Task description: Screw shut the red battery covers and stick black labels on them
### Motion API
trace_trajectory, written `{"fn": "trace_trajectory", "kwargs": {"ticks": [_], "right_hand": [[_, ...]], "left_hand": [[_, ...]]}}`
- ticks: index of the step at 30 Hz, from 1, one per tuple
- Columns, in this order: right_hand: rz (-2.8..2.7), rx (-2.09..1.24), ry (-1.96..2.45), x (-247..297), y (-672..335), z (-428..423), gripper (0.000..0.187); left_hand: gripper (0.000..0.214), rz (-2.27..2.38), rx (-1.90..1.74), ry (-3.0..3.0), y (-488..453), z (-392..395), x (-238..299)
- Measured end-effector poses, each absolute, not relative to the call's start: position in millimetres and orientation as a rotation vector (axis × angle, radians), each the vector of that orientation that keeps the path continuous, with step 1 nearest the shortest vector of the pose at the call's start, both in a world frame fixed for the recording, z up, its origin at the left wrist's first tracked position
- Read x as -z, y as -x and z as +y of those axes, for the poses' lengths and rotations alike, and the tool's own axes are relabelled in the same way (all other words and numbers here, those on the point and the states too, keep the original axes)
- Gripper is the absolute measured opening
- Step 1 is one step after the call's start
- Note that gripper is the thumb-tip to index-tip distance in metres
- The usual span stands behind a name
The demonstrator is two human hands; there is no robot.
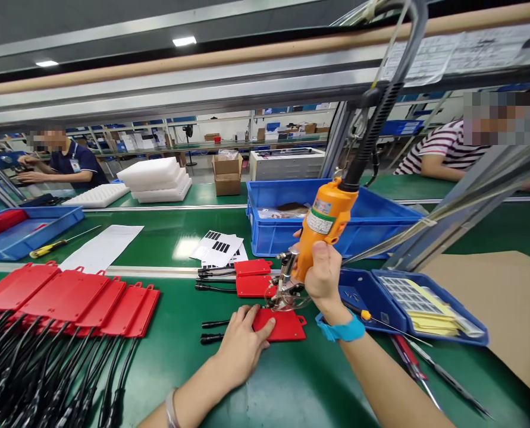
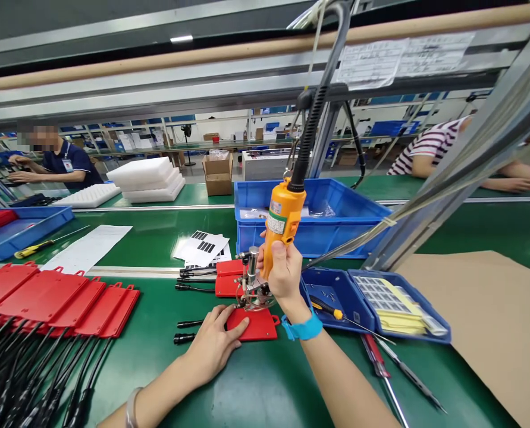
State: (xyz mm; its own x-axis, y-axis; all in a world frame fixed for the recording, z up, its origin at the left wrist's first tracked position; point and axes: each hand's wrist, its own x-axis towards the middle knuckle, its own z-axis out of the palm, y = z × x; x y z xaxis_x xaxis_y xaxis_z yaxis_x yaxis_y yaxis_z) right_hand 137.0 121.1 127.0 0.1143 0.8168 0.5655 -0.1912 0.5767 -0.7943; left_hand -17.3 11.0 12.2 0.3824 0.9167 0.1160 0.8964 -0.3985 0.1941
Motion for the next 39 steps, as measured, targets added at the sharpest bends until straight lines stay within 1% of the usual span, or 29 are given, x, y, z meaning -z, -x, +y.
{"fn": "trace_trajectory", "kwargs": {"ticks": [2, 5, 9, 11, 13, 16, 22, 30, 35, 39], "right_hand": [[-1.242, -0.801, 0.609, -133.7, -139.7, 114.1, 0.049], [-1.216, -0.751, 0.581, -158.1, -143.9, 101.5, 0.048], [-1.191, -0.660, 0.551, -195.6, -140.5, 91.5, 0.051], [-1.193, -0.688, 0.537, -201.6, -134.2, 92.5, 0.052], [-1.197, -0.747, 0.536, -195.5, -126.8, 96.5, 0.052], [-1.202, -0.831, 0.559, -172.7, -116.9, 103.5, 0.053], [-1.241, -0.924, 0.604, -138.6, -107.8, 107.4, 0.052], [-1.273, -0.916, 0.629, -129.4, -98.8, 110.8, 0.045], [-1.301, -0.897, 0.606, -121.7, -93.5, 104.4, 0.046], [-1.274, -0.891, 0.559, -137.5, -105.6, 90.3, 0.046]], "left_hand": [[0.049, 1.652, -0.343, -2.555, 17.9, 11.7, -11.7], [0.051, 1.617, -0.411, -2.579, 15.5, 15.8, -9.1], [0.064, 1.550, -0.447, -2.571, 8.4, 21.3, -2.3], [0.065, 1.561, -0.429, -2.581, 6.6, 21.2, 1.1], [0.061, 1.609, -0.417, -2.583, 6.7, 19.5, 3.0], [0.053, 1.663, -0.394, -2.561, 8.0, 17.0, 2.6], [0.052, 1.662, -0.412, -2.526, 7.4, 17.9, 2.3], [0.055, 1.672, -0.412, -2.506, 6.1, 21.7, 9.7], [0.050, 1.687, -0.403, -2.479, 5.6, 20.4, 4.9], [0.052, 1.681, -0.423, -2.506, 7.4, 13.5, -2.7]]}}
